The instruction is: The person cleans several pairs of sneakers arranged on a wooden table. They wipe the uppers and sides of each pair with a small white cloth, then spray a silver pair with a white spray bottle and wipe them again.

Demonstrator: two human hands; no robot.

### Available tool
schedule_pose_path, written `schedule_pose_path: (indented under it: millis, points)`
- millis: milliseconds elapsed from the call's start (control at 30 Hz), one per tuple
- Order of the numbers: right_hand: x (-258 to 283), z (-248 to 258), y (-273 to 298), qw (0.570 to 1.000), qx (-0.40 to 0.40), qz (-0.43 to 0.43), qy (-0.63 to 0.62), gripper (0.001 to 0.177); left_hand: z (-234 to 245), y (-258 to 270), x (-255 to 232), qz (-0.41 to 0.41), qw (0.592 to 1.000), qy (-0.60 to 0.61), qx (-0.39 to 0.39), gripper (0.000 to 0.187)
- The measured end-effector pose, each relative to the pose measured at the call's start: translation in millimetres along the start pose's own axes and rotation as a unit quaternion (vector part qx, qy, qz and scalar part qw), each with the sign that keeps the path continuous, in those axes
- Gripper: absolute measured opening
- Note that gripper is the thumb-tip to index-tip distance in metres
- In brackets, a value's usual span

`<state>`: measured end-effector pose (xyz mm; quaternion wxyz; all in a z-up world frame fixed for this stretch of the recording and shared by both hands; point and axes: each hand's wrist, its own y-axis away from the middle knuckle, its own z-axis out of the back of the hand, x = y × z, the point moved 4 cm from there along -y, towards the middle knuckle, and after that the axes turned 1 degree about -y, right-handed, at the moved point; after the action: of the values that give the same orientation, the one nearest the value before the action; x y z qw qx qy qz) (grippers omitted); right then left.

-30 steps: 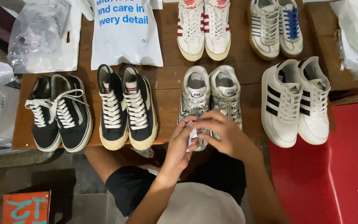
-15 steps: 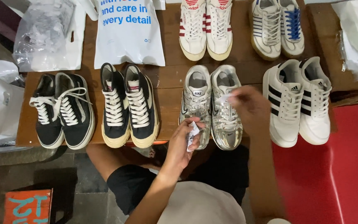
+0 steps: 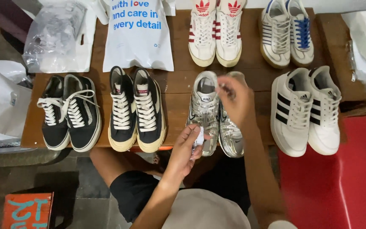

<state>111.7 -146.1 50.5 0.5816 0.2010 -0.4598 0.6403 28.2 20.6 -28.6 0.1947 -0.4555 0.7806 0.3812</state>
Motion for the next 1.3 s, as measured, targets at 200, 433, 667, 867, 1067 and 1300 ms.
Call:
schedule_pose_path:
  millis: [200, 433, 667, 867, 1067, 1300]
  points:
    - [33.2, -19.8, 48.5, 0.91, 0.308, -0.049, -0.272, 0.022, 7.9, -4.1, -9.0, -0.064, 0.994, -0.093, -0.002, 0.024]
    - [48.7, -32.5, 48.6, 0.944, 0.26, -0.051, -0.197, 0.017, 19.8, -4.3, -2.4, -0.093, 0.992, -0.069, -0.041, 0.033]
    - [50.8, -45.6, 23.5, 0.932, 0.317, -0.02, -0.175, 0.015, 26.7, 5.2, -16.9, -0.084, 0.993, -0.035, -0.081, 0.028]
    - [54.0, -72.1, 37.5, 0.928, 0.36, 0.014, -0.096, 0.022, 33.7, 9.6, -24.3, -0.112, 0.985, -0.041, -0.125, 0.032]
    - [62.6, -74.8, 31.8, 0.936, 0.329, -0.004, -0.123, 0.024, 41.0, 12.4, -33.8, -0.129, 0.981, -0.039, -0.14, 0.037]
    - [79.5, -79.9, -6.4, 0.954, 0.169, 0.097, -0.226, 0.016, 52.6, 10.1, -33.5, -0.13, 0.981, -0.021, -0.142, 0.035]
